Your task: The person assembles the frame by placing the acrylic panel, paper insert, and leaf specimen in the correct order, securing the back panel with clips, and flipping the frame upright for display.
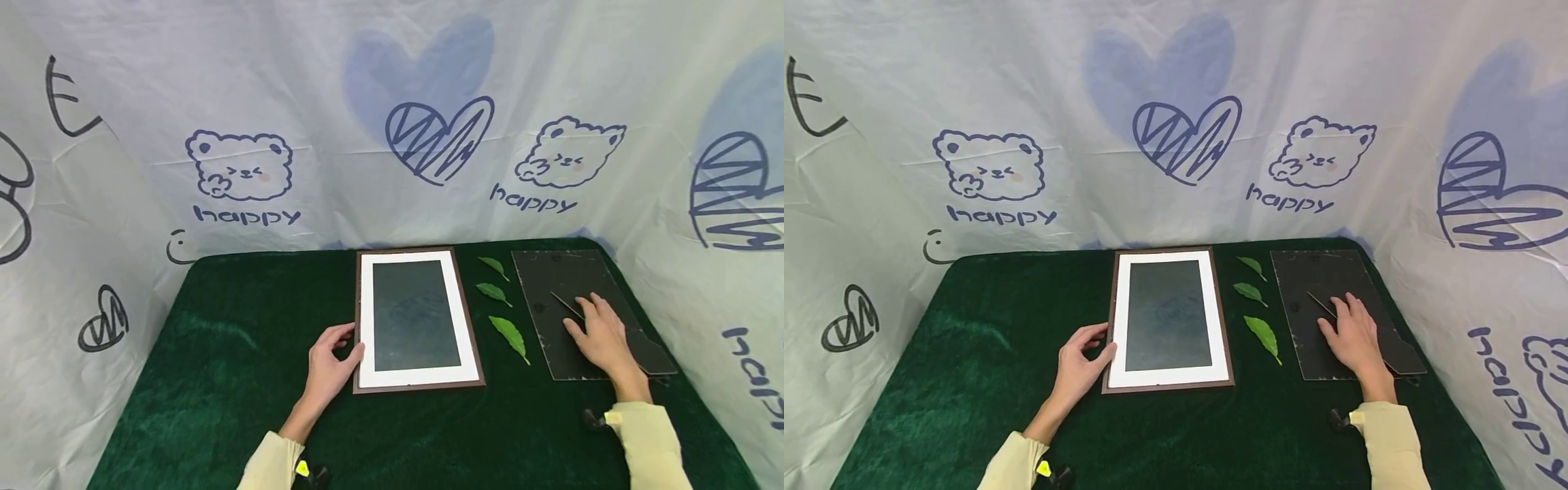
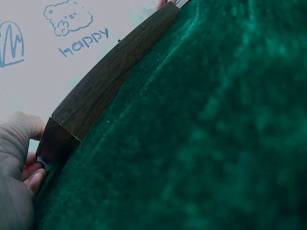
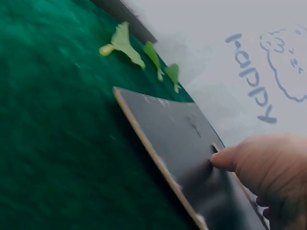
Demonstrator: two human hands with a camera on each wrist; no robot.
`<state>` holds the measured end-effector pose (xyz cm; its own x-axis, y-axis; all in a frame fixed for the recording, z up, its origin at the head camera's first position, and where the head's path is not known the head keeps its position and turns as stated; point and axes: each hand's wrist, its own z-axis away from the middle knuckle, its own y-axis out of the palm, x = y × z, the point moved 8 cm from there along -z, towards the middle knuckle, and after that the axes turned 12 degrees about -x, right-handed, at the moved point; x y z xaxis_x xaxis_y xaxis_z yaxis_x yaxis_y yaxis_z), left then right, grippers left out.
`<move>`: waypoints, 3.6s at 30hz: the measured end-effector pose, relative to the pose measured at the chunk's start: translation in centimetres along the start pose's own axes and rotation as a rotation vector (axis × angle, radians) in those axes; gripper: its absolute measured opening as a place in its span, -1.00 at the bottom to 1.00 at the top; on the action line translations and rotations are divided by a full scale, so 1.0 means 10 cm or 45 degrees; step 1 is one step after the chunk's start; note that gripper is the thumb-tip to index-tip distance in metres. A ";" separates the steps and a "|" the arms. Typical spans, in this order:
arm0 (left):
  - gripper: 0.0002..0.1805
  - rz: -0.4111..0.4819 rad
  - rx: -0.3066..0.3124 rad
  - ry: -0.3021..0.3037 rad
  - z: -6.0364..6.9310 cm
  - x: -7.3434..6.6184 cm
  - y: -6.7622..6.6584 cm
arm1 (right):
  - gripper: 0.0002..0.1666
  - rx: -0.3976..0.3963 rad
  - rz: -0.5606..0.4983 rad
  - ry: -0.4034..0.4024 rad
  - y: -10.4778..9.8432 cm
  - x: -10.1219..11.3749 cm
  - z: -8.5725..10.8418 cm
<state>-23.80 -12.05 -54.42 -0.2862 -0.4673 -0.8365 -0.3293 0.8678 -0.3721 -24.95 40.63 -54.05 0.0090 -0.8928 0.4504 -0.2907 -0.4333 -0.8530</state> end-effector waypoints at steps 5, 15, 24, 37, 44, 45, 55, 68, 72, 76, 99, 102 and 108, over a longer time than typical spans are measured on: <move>-0.56 -0.005 0.012 -0.011 0.00 0.00 0.00 | -0.31 -0.026 -0.093 -0.105 0.07 0.27 0.05; -0.55 -0.009 0.019 -0.025 -0.01 0.00 -0.01 | -0.21 0.044 -0.162 -0.236 0.30 0.78 0.29; -0.56 0.003 0.013 -0.020 -0.01 0.02 -0.01 | -0.59 -0.059 -0.019 -0.368 0.35 0.97 0.38; -0.56 0.016 0.028 -0.014 0.00 0.01 0.01 | -0.89 -0.128 -0.087 -0.270 0.20 0.97 0.42; -0.56 0.014 0.024 -0.021 0.01 0.01 0.00 | -0.86 -0.088 -0.291 -0.166 0.20 0.92 0.40; -0.56 0.016 0.022 -0.019 0.01 0.00 -0.01 | -0.82 -0.092 -0.305 -0.156 0.20 0.91 0.40; -0.57 0.023 0.010 0.002 0.03 0.01 0.00 | -0.53 0.029 -0.183 0.013 0.10 0.85 0.42; -0.43 -0.045 0.182 0.020 -0.03 -0.03 0.00 | -0.78 0.009 -0.057 -0.041 0.05 0.92 0.49; -0.39 -0.087 0.298 0.044 -0.03 0.01 0.02 | -0.79 0.026 -0.039 -0.062 0.05 0.94 0.52; -0.41 -0.149 0.357 0.097 -0.01 0.00 0.03 | -0.82 0.033 0.021 -0.026 0.06 0.92 0.57; -0.44 -0.227 0.265 0.173 -0.01 -0.01 0.03 | -0.94 -0.280 -0.193 -0.101 0.09 1.24 0.25; -0.44 -0.233 0.262 0.184 -0.03 -0.01 0.03 | -0.93 -0.265 -0.226 -0.119 0.16 1.39 0.10; -0.45 -0.227 0.236 0.205 -0.02 0.00 -0.02 | -0.91 -0.168 -0.256 -0.130 0.38 1.73 -0.18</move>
<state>-23.93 -12.28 -54.28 -0.3825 -0.6228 -0.6825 -0.2214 0.7790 -0.5867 -27.63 23.79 -49.00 0.1741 -0.8009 0.5729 -0.3957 -0.5897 -0.7040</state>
